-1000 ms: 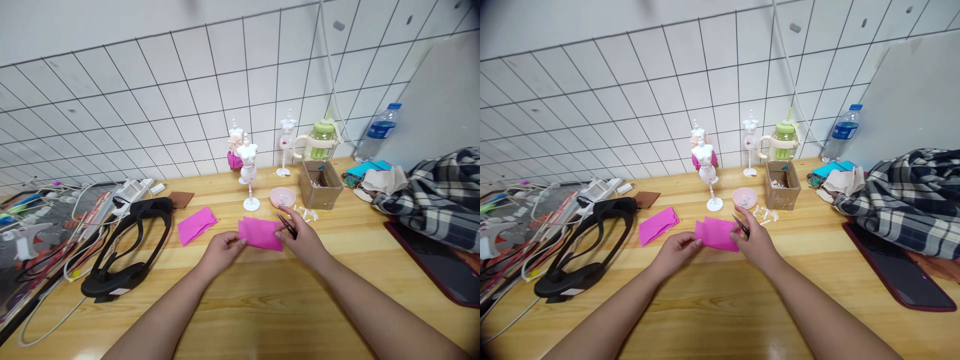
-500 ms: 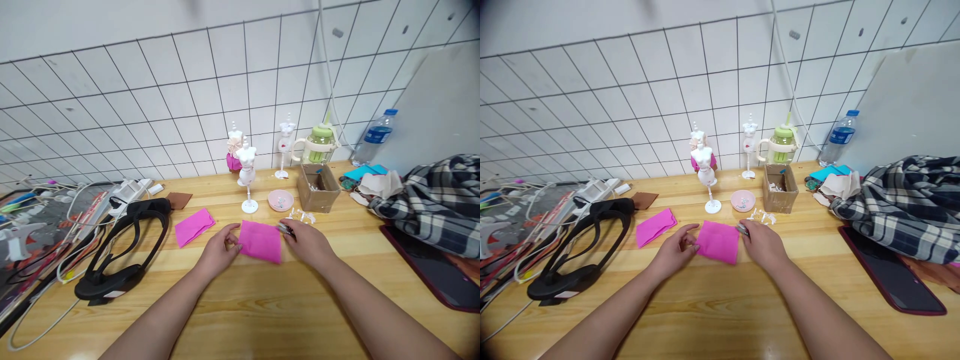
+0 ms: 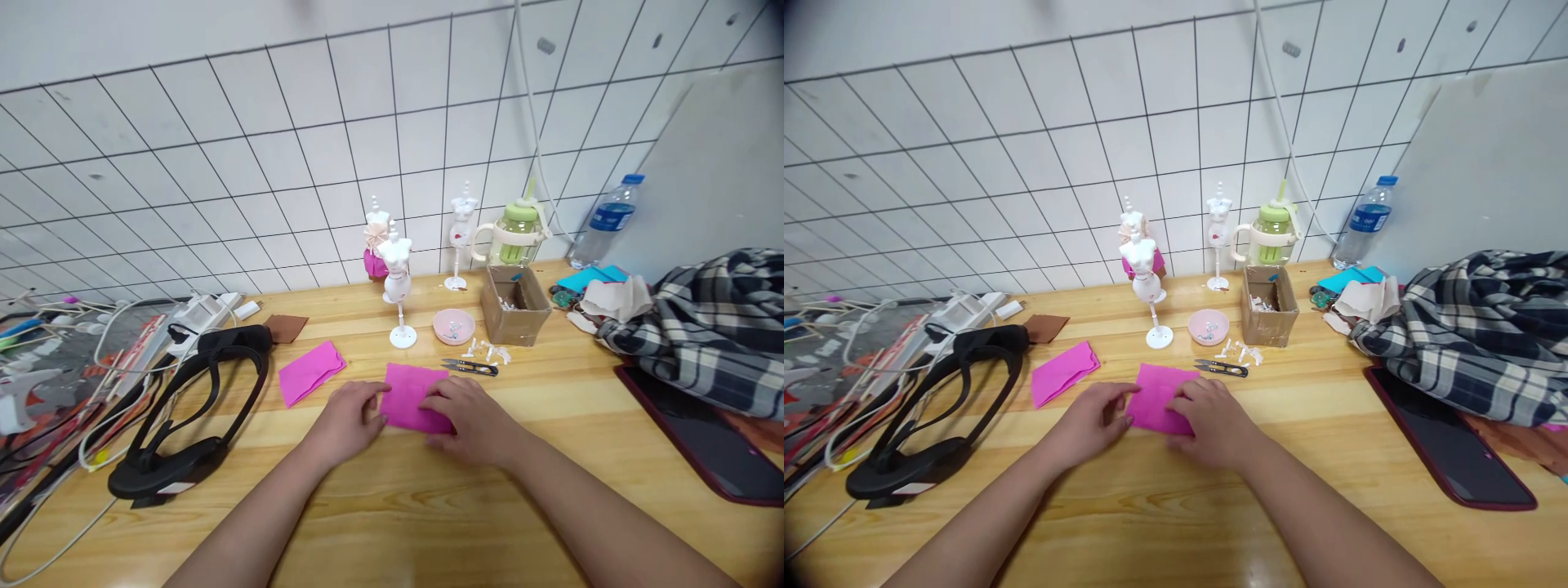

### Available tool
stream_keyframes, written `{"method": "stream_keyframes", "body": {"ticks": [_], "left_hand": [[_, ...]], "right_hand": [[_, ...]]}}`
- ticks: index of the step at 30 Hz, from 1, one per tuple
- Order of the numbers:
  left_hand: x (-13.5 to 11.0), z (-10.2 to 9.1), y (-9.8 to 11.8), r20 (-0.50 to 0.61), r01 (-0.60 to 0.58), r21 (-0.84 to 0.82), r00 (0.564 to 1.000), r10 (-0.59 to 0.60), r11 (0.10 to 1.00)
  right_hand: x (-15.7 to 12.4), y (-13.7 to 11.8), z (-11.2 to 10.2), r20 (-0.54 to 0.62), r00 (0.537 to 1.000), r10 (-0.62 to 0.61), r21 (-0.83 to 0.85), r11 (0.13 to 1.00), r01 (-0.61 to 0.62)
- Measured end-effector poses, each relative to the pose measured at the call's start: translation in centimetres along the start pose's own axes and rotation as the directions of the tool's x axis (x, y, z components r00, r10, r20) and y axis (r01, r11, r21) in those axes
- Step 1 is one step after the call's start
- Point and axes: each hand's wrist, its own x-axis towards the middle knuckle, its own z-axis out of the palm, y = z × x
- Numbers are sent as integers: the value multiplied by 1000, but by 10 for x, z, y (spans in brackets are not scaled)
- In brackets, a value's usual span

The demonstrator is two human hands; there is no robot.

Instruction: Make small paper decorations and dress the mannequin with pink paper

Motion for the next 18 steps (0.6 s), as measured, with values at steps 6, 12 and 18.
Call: {"method": "stream_keyframes", "body": {"ticks": [6,12,18], "left_hand": [[0,-12,15,180,-336,183,935,305,924],[4,-4,15,205,-380,240,919,336,893],[0,-6,20,186,-358,124,925,332,926]], "right_hand": [[0,4,-1,12,1000,-20,-6,1000,21],[-2,0,-4,-5,999,-38,-3,999,38],[0,-3,-4,-39,999,-25,-139,990,19]]}}
